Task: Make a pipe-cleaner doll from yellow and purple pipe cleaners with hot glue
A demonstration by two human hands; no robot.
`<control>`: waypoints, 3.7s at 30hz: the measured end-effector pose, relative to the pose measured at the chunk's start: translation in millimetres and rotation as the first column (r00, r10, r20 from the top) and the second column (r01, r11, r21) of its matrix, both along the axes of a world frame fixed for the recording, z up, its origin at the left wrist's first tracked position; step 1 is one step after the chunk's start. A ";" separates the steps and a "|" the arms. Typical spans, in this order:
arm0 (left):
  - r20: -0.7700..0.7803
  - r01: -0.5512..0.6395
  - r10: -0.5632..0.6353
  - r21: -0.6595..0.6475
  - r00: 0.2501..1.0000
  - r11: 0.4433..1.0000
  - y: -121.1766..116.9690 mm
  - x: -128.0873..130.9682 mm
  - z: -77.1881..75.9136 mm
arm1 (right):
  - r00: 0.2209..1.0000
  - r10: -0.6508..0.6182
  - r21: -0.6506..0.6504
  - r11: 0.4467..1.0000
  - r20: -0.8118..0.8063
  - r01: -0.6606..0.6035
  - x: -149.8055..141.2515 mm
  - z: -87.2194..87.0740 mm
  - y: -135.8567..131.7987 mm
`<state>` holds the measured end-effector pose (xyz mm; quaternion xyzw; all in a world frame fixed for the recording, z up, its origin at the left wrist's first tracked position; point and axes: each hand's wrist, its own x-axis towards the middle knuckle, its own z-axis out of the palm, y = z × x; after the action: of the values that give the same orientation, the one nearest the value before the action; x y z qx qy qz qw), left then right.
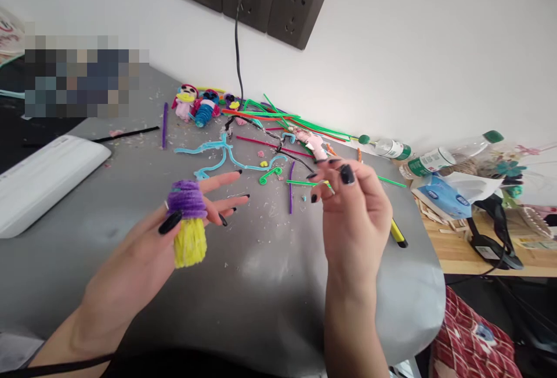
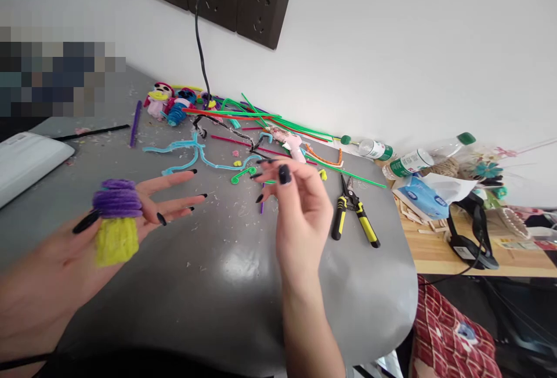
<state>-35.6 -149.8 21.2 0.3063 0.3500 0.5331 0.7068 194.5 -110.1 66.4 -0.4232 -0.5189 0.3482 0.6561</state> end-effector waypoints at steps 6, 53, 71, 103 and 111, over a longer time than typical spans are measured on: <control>-0.309 -0.121 0.161 0.143 0.937 0.982 12.6 -7.8 -6.2 | 0.931 0.195 -0.279 0.917 -0.310 -0.286 20.4 1.2 36.9; 0.082 -0.131 0.132 -0.026 0.988 0.991 24.8 12.3 0.1 | 0.916 0.243 -0.201 0.962 0.319 -0.185 -6.6 -41.4 3.7; 0.113 -0.077 0.083 -0.049 0.990 0.996 12.7 23.2 5.8 | 0.783 0.256 -0.077 0.963 0.567 -0.260 -19.5 -45.0 -8.3; 0.228 -0.290 0.372 -0.326 0.900 0.900 19.6 23.6 14.0 | 0.784 0.100 -0.017 0.993 0.613 -0.114 -21.7 -7.0 86.7; 0.278 -0.216 0.306 -0.309 0.911 0.926 21.4 19.0 12.6 | 0.677 0.152 -0.039 0.983 0.720 -0.178 -28.0 -20.7 93.7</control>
<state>-16.6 -128.4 33.8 0.0655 0.3380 0.6130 0.7111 166.5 -16.3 45.6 -0.4660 -0.7761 0.2032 0.3732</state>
